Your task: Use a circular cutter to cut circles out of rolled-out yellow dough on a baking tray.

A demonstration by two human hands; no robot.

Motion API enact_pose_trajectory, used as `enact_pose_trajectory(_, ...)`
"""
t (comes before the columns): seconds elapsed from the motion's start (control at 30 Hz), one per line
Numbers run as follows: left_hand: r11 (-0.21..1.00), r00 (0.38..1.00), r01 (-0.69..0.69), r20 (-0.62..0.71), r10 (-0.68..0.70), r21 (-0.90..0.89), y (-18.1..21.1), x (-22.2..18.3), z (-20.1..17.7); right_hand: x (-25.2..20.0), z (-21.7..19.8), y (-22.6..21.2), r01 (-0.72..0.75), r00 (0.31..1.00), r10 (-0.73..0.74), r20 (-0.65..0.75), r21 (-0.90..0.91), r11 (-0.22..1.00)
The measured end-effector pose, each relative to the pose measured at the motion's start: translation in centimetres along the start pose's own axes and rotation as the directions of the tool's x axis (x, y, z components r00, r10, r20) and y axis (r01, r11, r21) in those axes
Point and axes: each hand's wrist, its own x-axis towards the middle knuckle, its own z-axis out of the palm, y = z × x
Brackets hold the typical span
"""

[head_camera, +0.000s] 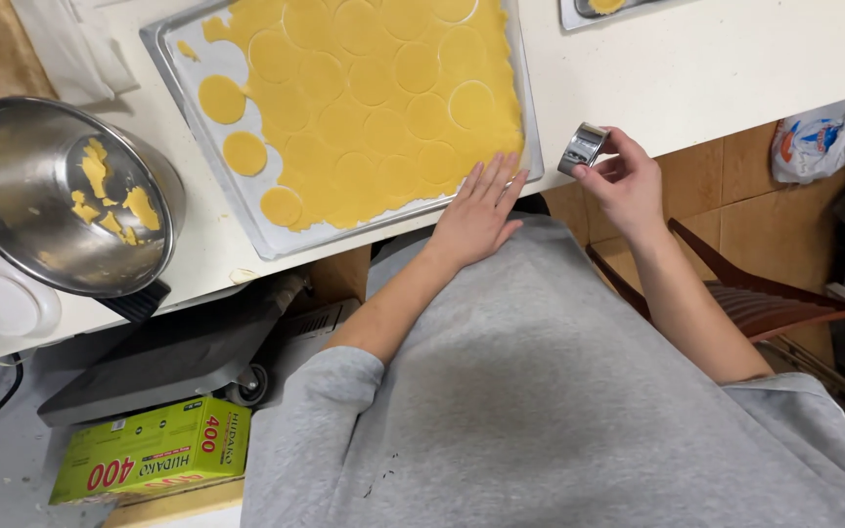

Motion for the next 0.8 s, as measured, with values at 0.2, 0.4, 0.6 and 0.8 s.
enact_pose_trajectory(0.2, 0.979, 0.986, 0.138, 0.07, -0.15, 0.153, 0.1, 0.6, -0.4, -0.1, 0.0, 0.0, 0.002, 1.0, -0.002, 0.007, 0.009, 1.0)
enact_pose_trajectory(0.4, 0.954, 0.961, 0.162, 0.177, -0.21, 0.252, 0.8, 0.6, -1.9, -0.1, -0.1, 0.7, -0.008, 1.0, 0.008, 0.003, -0.002, 1.0)
enact_pose_trajectory(0.6, 0.958, 0.983, 0.158, 0.055, -0.175, 0.238, -0.1, 0.8, -0.6, -0.2, -0.4, 0.6, -0.035, 0.999, 0.035, -0.001, -0.006, 0.999)
enact_pose_trajectory(0.8, 0.952, 0.979, 0.131, 0.115, -0.168, 0.278, -0.3, 1.0, -0.7, -0.2, -0.3, 0.1, -0.027, 1.0, 0.027, 0.001, -0.008, 1.0)
